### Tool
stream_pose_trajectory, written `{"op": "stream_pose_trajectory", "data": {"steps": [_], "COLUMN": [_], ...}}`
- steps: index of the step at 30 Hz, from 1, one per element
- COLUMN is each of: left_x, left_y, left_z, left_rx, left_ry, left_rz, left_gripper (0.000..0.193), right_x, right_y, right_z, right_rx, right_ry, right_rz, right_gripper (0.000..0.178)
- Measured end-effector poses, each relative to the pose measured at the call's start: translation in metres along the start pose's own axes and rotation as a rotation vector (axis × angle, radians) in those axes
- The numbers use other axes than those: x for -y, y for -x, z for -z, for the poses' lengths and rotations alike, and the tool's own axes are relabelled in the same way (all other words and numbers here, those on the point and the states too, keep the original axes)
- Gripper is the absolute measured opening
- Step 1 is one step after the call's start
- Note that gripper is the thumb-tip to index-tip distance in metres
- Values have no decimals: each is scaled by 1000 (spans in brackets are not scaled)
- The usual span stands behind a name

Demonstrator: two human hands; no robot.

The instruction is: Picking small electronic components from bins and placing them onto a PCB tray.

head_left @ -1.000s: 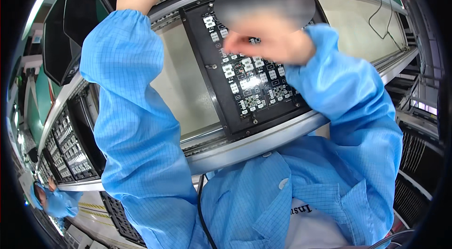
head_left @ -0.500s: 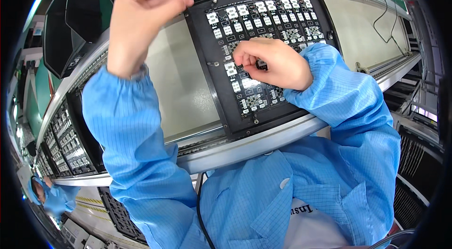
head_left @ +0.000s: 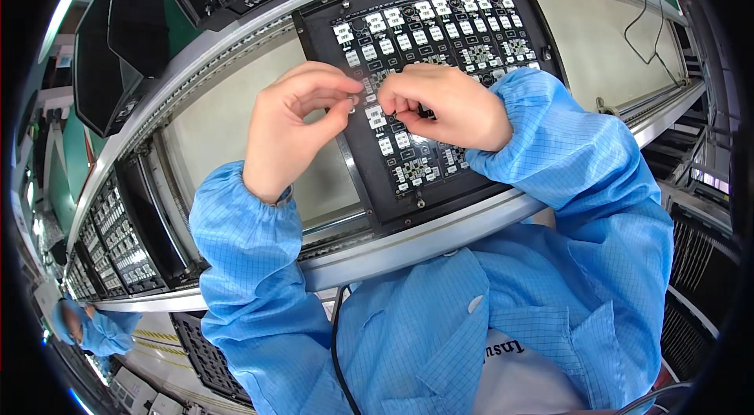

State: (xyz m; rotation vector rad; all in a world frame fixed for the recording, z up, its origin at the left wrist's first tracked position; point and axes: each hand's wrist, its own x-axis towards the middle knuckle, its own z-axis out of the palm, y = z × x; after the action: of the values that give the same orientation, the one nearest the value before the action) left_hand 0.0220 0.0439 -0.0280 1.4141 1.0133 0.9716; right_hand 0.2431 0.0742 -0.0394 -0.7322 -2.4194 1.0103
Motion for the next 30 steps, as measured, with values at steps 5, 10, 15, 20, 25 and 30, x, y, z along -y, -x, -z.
{"op": "stream_pose_trajectory", "data": {"steps": [5,10,15,20,25,30], "left_x": [6,9,5,-1,-4,-4], "left_y": [2,3,-6,-12,-16,-16], "left_z": [-6,-16,-28,-22,-19,-15], "left_rx": [26,19,32,146,213,244], "left_ry": [-22,-85,-435,-659,-675,-704], "left_rz": [-56,-60,-206,-306,-307,-305], "left_gripper": [20,25,37,43,47,49], "right_x": [3,21,-38,-69,-87,-51], "right_y": [-6,-45,-100,-134,-147,-165], "right_z": [13,92,151,145,130,124], "right_rx": [-32,-378,-439,-245,-89,157], "right_ry": [142,132,416,579,737,684], "right_rz": [176,140,138,-97,-188,-704], "right_gripper": [30,13,13,22,28,30]}}
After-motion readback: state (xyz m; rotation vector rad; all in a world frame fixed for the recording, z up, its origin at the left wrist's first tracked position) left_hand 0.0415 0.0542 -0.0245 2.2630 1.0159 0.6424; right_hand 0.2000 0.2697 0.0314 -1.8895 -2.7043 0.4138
